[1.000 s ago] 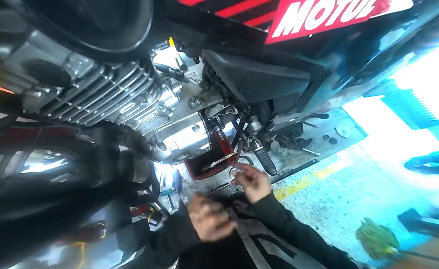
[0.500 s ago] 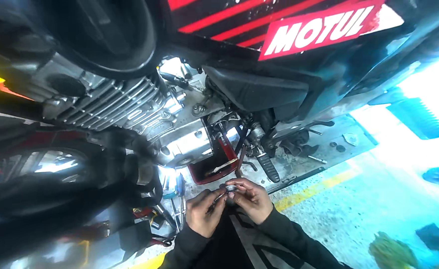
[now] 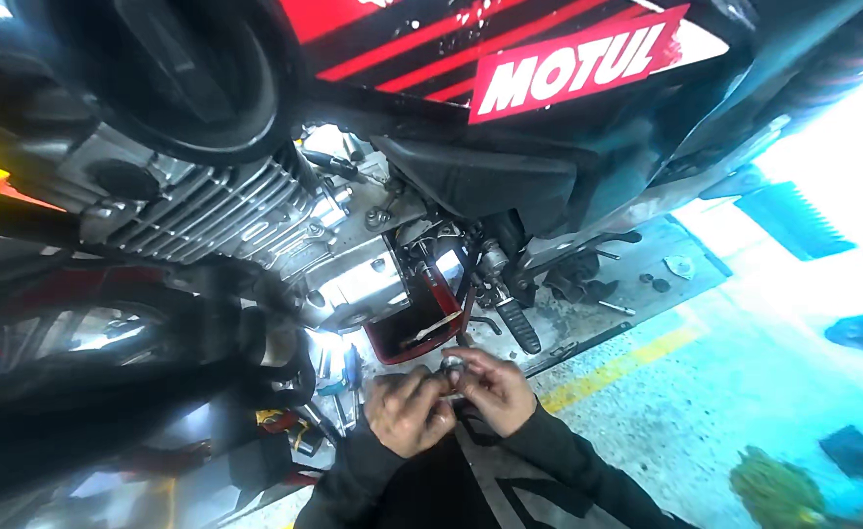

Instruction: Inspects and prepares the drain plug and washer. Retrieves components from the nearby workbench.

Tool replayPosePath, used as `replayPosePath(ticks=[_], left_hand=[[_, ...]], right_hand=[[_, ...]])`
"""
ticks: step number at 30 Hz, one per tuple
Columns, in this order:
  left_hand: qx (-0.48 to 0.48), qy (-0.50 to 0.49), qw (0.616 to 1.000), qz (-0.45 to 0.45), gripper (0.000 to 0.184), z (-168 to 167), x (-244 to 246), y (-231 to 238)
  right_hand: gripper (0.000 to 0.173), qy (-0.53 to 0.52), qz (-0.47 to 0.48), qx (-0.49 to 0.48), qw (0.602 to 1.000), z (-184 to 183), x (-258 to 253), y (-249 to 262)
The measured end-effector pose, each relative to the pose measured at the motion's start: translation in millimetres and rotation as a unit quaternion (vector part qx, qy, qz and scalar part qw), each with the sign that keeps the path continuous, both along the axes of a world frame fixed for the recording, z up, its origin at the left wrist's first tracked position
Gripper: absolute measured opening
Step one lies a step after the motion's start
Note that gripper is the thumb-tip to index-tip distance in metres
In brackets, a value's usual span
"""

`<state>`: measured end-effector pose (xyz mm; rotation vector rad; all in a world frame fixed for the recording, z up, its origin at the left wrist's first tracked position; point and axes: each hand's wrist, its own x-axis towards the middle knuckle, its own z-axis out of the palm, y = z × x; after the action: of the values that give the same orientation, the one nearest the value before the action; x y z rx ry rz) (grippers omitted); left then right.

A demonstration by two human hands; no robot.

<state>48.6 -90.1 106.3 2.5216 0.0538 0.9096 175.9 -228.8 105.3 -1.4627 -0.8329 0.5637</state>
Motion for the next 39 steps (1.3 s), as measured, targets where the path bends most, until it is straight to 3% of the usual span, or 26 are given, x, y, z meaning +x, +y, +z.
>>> replayPosePath(ticks=[2,5,7,14,20,24,28,34,39], left_hand=[[0.006,-0.018,1.000,-0.007,0.020,-7.2,-1.4,-13.7],[-0.139,-0.047,0.989,0.029,0.019,-7.9,-2.8,-12.2],[-0.188,-0.067,0.979,0.047,0.020,2.2,-0.1,-5.8],[-0.169,-0.037,0.985,0.023,0.015,10.9,5.6,8.2],[-0.150,-0.021,0.987,0.051,0.017,13.9,10.3,8.7],[-0.206,-0.045,0.976,0.048,0.016,17.4,14.3,9.4],[-0.266,-0.075,0.960,0.041,0.015,19.6,15.1,7.3],[-0.319,-0.140,0.937,0.016,0.015,36.6,6.6,9.2],[-0.331,-0.100,0.938,-0.007,0.015,31.5,-8.1,8.9]], right_hand=[[0.031,0.058,-0.019,0.026,0.998,11.8,5.8,4.0],[0.036,0.050,0.004,0.059,0.997,14.6,8.5,7.3],[0.037,0.019,0.012,0.038,0.999,8.7,4.8,6.3],[0.025,-0.021,0.065,0.016,0.998,5.5,12.7,9.8],[0.046,0.054,0.138,-0.012,0.989,21.7,25.0,3.4],[0.044,0.080,0.102,0.039,0.991,20.0,19.4,8.1],[0.040,0.029,0.071,0.095,0.993,15.0,15.0,13.9],[0.040,0.088,-0.034,0.071,0.993,7.0,25.2,9.0],[0.044,0.107,0.036,0.139,0.984,4.9,26.8,-1.0]])
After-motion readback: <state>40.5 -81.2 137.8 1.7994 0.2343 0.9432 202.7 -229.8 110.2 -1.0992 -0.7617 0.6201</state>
